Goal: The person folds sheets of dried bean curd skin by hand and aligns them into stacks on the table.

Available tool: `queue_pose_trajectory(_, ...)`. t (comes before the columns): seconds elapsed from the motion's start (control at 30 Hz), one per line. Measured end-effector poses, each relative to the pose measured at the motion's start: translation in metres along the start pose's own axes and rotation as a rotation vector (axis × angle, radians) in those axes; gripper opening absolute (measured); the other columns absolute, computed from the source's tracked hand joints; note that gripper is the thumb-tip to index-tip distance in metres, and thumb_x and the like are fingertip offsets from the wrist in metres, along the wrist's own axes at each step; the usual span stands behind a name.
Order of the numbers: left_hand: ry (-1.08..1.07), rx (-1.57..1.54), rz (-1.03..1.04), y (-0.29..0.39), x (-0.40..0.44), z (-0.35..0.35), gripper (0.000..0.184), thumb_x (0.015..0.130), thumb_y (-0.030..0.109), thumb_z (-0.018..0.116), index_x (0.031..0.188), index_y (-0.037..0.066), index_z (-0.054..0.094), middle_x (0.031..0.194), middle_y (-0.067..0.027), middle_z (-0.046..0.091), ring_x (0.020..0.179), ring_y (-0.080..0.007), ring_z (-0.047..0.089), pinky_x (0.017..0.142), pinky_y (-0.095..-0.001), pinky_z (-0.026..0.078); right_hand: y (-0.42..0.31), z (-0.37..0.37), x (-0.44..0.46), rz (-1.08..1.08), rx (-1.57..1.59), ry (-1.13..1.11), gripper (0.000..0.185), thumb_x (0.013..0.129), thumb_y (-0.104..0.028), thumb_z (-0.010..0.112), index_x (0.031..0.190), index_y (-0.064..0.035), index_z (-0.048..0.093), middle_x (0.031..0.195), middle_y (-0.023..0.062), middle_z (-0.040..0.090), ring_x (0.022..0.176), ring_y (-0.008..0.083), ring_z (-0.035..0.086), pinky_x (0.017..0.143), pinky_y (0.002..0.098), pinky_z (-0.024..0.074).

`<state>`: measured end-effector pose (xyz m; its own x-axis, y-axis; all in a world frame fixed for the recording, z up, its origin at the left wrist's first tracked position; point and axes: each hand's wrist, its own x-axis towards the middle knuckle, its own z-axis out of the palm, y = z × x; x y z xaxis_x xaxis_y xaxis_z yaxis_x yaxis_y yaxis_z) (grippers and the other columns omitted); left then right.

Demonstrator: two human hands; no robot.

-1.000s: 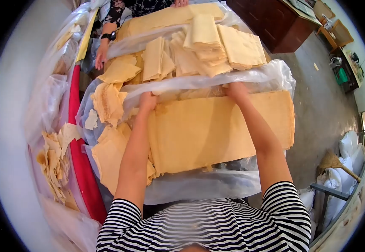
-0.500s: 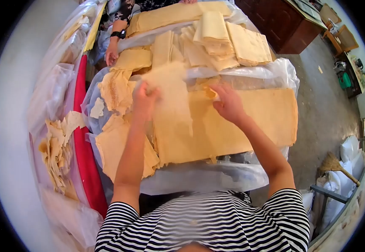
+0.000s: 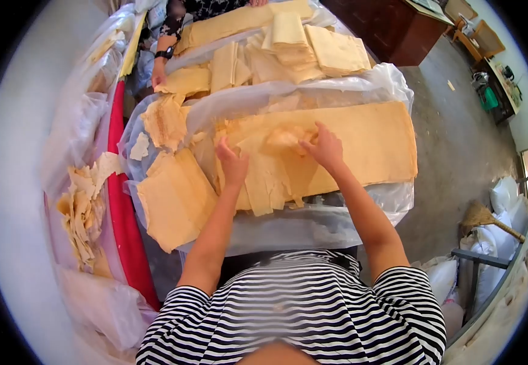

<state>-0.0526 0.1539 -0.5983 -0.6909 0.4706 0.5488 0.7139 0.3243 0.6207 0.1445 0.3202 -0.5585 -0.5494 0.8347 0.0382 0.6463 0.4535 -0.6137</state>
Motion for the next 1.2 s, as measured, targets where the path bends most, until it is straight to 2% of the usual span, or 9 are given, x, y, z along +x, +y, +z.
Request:
queue_pose_trajectory(0.13,-0.136,0.130,0.179,0.002,-0.011,-0.020,0.048,0.068,0.005,0.067,0.113,0.005,0.052,0.122,-0.0173,0.047,0.116,-0.0358,0.043,0.098,-0.0448,0.036,-0.016,0.005,-0.004,0.178,0.000,-0.076,0.071,0.076,-0.041,0.068,0.134,-0.0095,0.042,0.097,0.0096,0.066,0.088,0.0280,0.064,0.082,0.0419,0.0465)
queue_pose_trajectory(0.2,-0.550,-0.012,0.181,0.000,-0.028,-0.021,0.045,0.068,0.015,0.068,0.111,0.005,0.057,0.132,-0.0176,0.042,0.126,-0.0359,0.035,0.104,-0.0474,0.030,-0.015,0.011,-0.007,0.224,0.126,-0.037,0.069,0.076,-0.037,0.069,0.133,-0.0091,0.042,0.096,0.0097,0.066,0.084,0.0261,0.065,0.077,0.0403,0.0484)
queue_pose_trajectory(0.43,-0.656,0.220,0.254,0.012,-0.049,-0.023,0.062,0.068,0.032,0.067,0.124,0.007,0.054,0.143,-0.0195,0.034,0.135,-0.0353,0.026,0.110,-0.0464,0.023,-0.012,0.030,0.001,0.207,0.793,-0.017,0.046,0.078,-0.009,0.064,0.121,-0.0051,0.051,0.074,0.0036,0.056,0.063,0.0138,0.058,0.054,0.0268,0.0480)
queue_pose_trajectory(0.73,-0.798,0.262,0.211,0.021,-0.019,0.009,0.064,0.070,0.033,0.066,0.129,0.011,0.050,0.146,-0.0177,0.030,0.138,-0.0345,0.022,0.111,-0.0473,0.021,-0.002,-0.032,0.011,0.075,1.191,-0.238,0.036,0.081,-0.005,0.060,0.117,-0.0084,0.056,0.085,0.0038,0.058,0.072,0.0098,0.056,0.063,0.0227,0.0472)
queue_pose_trajectory(0.87,-0.885,0.367,0.147,0.038,-0.006,0.006,0.066,0.071,0.039,0.067,0.131,0.016,0.050,0.148,-0.0159,0.027,0.139,-0.0332,0.019,0.111,-0.0465,0.020,0.040,-0.011,0.015,-0.015,0.599,-0.198,0.040,0.079,-0.008,0.063,0.119,-0.0092,0.056,0.102,0.0082,0.060,0.088,0.0173,0.060,0.073,0.0289,0.0494)
queue_pose_trajectory(0.93,-0.862,0.359,0.143,0.034,0.000,0.005,0.067,0.071,0.042,0.067,0.131,0.018,0.050,0.149,-0.0155,0.027,0.139,-0.0327,0.018,0.111,-0.0462,0.020,0.047,-0.006,0.005,-0.254,-0.145,0.168,0.046,0.076,-0.012,0.067,0.121,-0.0106,0.055,0.119,0.0132,0.056,0.103,0.0292,0.057,0.085,0.0376,0.0472)
queue_pose_trajectory(0.97,-0.832,0.364,0.129,0.032,0.000,0.005,0.068,0.071,0.044,0.067,0.132,0.019,0.050,0.149,-0.0152,0.026,0.140,-0.0321,0.018,0.111,-0.0459,0.020,0.036,-0.011,-0.002,-0.243,-0.213,0.240,0.052,0.073,-0.014,0.068,0.122,-0.0111,0.053,0.127,0.0162,0.051,0.114,0.0360,0.049,0.092,0.0440,0.0428)
queue_pose_trajectory(1.1,-0.691,0.316,0.192,0.013,-0.010,0.009,0.071,0.071,0.047,0.068,0.134,0.020,0.049,0.149,-0.0153,0.025,0.140,-0.0309,0.018,0.111,-0.0456,0.020,0.013,0.001,-0.022,-0.482,-0.166,0.270,0.053,0.073,-0.017,0.068,0.123,-0.0093,0.052,0.128,0.0146,0.051,0.116,0.0334,0.048,0.094,0.0447,0.0414)
queue_pose_trajectory(1.2,-0.778,0.349,0.119,0.029,0.005,0.009,0.073,0.071,0.046,0.069,0.135,0.019,0.048,0.149,-0.0157,0.025,0.139,-0.0312,0.019,0.111,-0.0453,0.020,-0.002,0.024,-0.041,-0.472,-0.096,-0.104,0.051,0.073,-0.019,0.068,0.120,-0.0070,0.052,0.128,0.0128,0.051,0.119,0.0305,0.046,0.096,0.0449,0.0390)
